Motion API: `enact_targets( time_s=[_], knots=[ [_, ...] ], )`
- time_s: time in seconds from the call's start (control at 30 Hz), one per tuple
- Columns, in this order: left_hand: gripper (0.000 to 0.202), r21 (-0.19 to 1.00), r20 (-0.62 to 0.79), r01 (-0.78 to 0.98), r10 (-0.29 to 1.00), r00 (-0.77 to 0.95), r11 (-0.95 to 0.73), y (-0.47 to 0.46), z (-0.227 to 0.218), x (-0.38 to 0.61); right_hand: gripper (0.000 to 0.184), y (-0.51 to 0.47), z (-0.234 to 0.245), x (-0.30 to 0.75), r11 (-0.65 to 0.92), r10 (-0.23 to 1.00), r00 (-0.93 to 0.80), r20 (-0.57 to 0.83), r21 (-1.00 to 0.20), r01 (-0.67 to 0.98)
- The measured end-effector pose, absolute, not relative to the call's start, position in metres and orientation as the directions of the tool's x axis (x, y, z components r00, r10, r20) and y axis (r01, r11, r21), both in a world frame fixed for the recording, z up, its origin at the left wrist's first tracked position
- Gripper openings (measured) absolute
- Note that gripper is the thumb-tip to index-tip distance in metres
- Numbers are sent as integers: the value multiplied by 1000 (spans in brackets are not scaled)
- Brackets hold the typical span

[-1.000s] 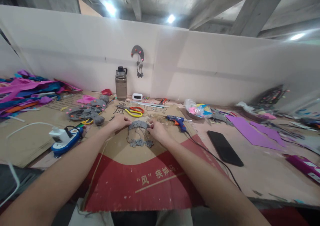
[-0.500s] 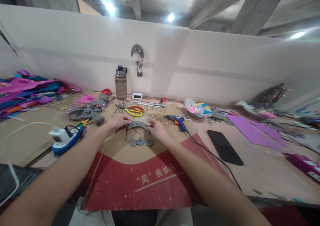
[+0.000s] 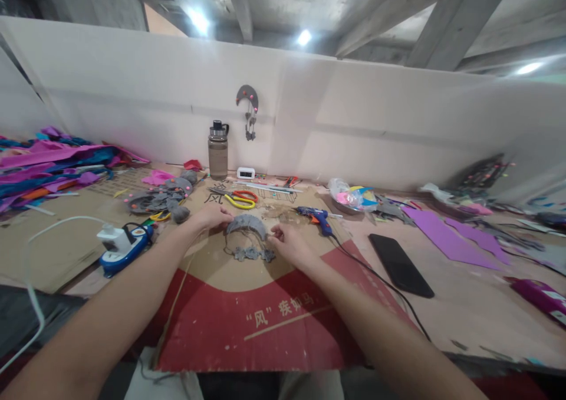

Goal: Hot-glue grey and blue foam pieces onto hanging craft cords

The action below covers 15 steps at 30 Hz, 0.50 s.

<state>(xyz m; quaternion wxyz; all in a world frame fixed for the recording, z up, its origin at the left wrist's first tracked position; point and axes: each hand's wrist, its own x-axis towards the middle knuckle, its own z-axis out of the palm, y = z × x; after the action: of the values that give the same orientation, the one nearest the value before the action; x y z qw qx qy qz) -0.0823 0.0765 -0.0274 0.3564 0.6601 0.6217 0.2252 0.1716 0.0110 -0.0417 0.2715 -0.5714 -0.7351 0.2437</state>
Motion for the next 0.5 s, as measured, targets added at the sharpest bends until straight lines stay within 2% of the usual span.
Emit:
enact_targets(
  time_s=[0.3,0.5],
  knots=[
    [16,792,-197,596,979,44,132,71,-18,-88,23,-7,-37,160,319,945,-295,142,-600,734],
    [14,856,-258,465,966,2,227,71,-16,-91,34,-14,-36,160,335,937,-325,130,-599,727]
  ],
)
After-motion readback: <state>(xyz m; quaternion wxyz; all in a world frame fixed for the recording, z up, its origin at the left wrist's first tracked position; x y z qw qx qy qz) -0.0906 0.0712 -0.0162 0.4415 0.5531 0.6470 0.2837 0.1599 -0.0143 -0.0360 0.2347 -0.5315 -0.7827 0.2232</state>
